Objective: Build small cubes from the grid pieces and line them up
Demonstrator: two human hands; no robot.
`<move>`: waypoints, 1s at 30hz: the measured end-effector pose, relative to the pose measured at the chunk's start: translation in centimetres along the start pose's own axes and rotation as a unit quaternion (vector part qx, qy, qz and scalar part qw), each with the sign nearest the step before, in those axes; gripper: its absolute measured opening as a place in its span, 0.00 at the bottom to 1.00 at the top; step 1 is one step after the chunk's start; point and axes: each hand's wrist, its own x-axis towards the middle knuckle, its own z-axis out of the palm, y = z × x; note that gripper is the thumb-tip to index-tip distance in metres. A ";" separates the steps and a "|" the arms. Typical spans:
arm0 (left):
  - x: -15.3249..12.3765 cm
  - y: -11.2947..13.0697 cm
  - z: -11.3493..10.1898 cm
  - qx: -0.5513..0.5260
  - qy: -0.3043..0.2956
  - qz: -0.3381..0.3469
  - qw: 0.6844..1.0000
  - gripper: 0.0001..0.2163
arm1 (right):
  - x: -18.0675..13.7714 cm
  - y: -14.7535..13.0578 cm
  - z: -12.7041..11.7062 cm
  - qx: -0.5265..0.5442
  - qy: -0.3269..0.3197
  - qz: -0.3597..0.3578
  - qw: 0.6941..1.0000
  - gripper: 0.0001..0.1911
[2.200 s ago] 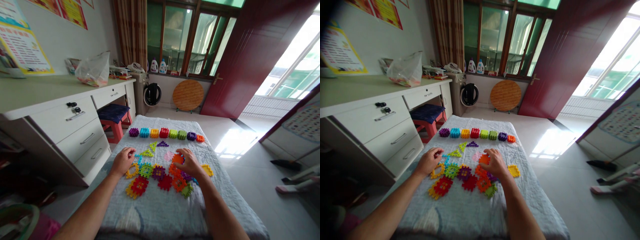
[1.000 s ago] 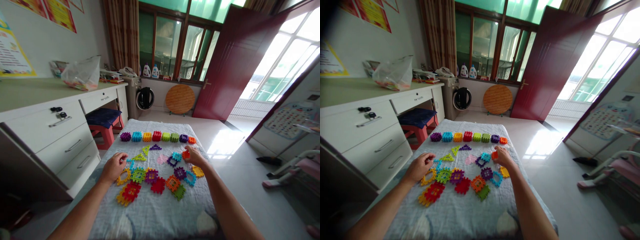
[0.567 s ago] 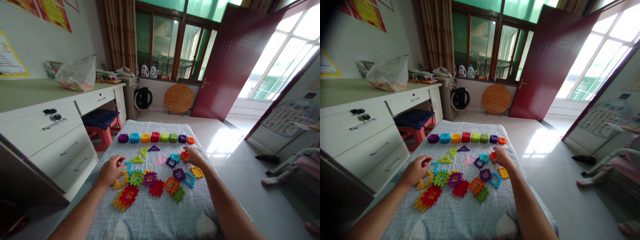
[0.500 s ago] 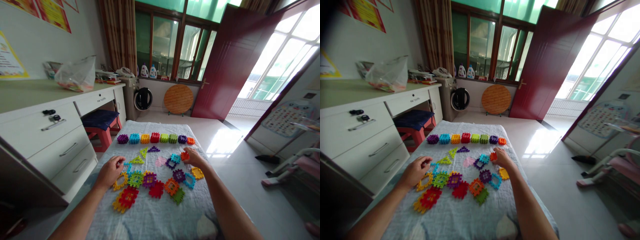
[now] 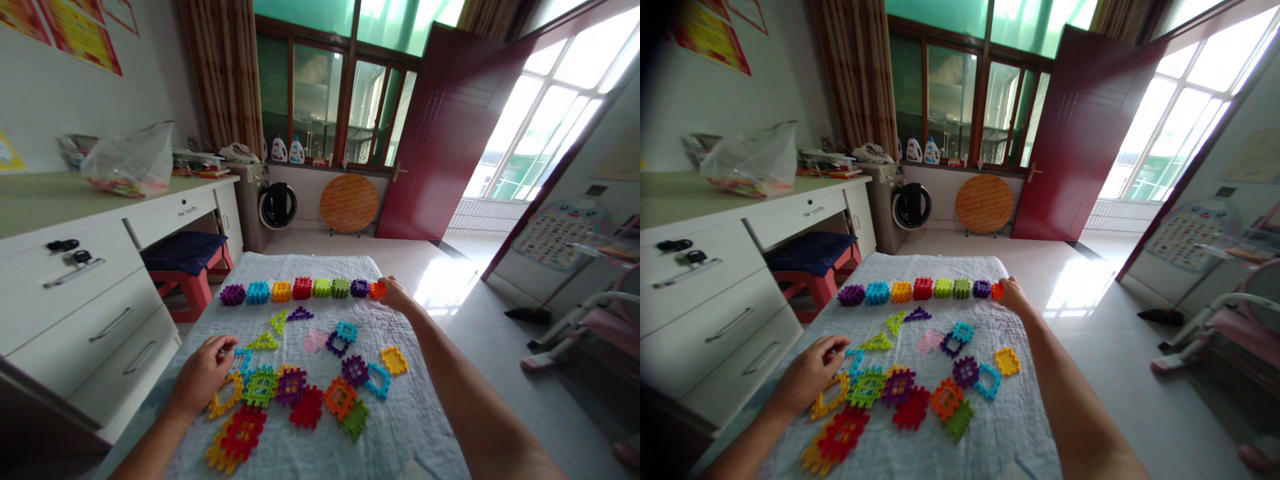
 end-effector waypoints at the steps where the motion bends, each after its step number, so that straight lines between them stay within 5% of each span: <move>1: 0.0 0.0 0.0 0.000 0.001 0.001 1.000 0.10 | 0.7 0.4 -0.1 0.001 0.006 0.010 1.000 0.22; 10: 0.0 0.2 -0.2 0.000 -0.004 -0.009 1.000 0.10 | 4.1 1.5 0.9 -0.008 -0.007 0.012 1.000 0.19; 30: 0.0 0.0 -0.1 -0.003 -0.011 -0.017 1.000 0.10 | 4.3 2.7 0.7 0.012 -0.023 0.006 1.000 0.28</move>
